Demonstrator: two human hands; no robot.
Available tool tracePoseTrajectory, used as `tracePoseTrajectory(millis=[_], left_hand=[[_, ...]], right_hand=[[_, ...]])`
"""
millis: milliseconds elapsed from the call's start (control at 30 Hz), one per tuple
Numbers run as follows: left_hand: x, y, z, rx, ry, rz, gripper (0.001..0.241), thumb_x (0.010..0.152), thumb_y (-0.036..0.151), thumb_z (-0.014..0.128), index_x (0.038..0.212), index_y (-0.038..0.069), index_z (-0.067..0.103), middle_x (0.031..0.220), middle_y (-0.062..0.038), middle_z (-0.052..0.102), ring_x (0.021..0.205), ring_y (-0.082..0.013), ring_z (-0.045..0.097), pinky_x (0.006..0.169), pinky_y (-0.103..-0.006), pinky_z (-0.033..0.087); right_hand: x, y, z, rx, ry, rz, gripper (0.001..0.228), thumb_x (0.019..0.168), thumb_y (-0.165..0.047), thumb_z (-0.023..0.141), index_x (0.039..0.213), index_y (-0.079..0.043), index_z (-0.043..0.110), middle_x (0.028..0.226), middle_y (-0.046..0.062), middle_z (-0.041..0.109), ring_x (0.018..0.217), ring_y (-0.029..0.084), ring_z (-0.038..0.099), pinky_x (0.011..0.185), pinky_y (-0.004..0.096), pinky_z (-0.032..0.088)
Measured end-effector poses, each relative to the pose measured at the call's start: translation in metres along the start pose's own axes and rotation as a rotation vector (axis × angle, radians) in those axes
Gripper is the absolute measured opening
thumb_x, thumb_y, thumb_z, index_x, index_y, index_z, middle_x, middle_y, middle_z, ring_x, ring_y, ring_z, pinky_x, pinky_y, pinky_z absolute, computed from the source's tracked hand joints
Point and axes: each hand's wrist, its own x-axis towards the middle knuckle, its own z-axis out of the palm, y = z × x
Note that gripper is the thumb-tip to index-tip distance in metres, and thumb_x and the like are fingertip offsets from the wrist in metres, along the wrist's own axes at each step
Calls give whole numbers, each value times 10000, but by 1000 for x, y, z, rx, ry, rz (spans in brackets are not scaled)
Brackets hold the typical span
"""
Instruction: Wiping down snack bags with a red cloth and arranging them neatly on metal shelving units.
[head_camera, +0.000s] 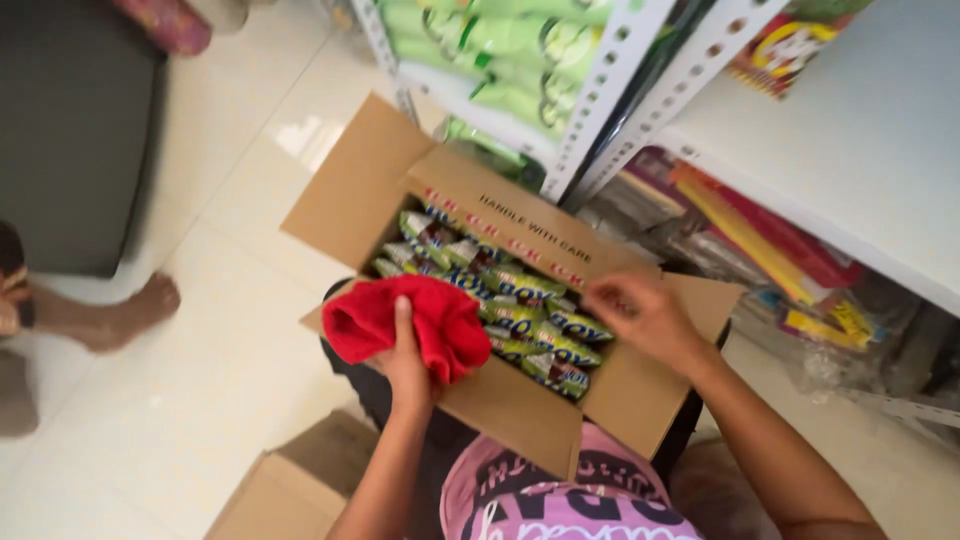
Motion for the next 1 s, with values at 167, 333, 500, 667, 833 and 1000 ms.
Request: tracePoseTrajectory(millis=[167,333,500,667,833,1000], left_hand=[[-2,17,5,-509,60,-3,582,928,351,705,1389,50,512,1307,-105,635,1129,-230,664,974,-406,562],[-3,18,3,-527,30,-96,574,930,355,709,1375,49,517,1255,-94,659,1088,-230,683,933,-411,581],[-4,18,4,-490,40,-80,577,926,377,700,1373,66,509,1208,-92,668,1038,-229,686,874,-412,586],[-1,14,-2,-495,29,-82,581,927,376,697,1376,58,512,1219,-94,673,1054,-225,692,897,-404,591],[4,2,-1,-361,-57,-144,618,916,397,722,1360,5,545,1230,-102,667,1083,-220,663,941,-399,559],[11,-22,2,-86,-101,-93,645,970,531,582,1352,12,571,1210,-79,692,1108,-195,659,982,-368,526]], right_hand=[[-38,53,35,-301,-770,-145,754,791,-384,860,1344,8,528,1386,259,524,1272,406,524,1031,488,444],[4,68,7,-496,-364,50,1039,771,-363,807,1523,99,258,1465,383,376,1334,530,403,1092,542,318],[12,83,27,-624,-519,124,794,788,-445,774,1337,44,476,1310,286,548,1240,436,524,1078,498,418],[-33,181,76,-710,-877,273,470,879,-429,728,1110,-32,627,1136,209,651,1102,356,621,1001,457,492],[-37,135,55,-655,-607,-79,185,931,-231,600,986,-71,676,1174,145,657,1101,332,659,971,448,539],[3,-11,-9,-167,-343,-193,222,937,-212,589,1036,-33,674,1320,157,621,1146,305,649,974,440,542]])
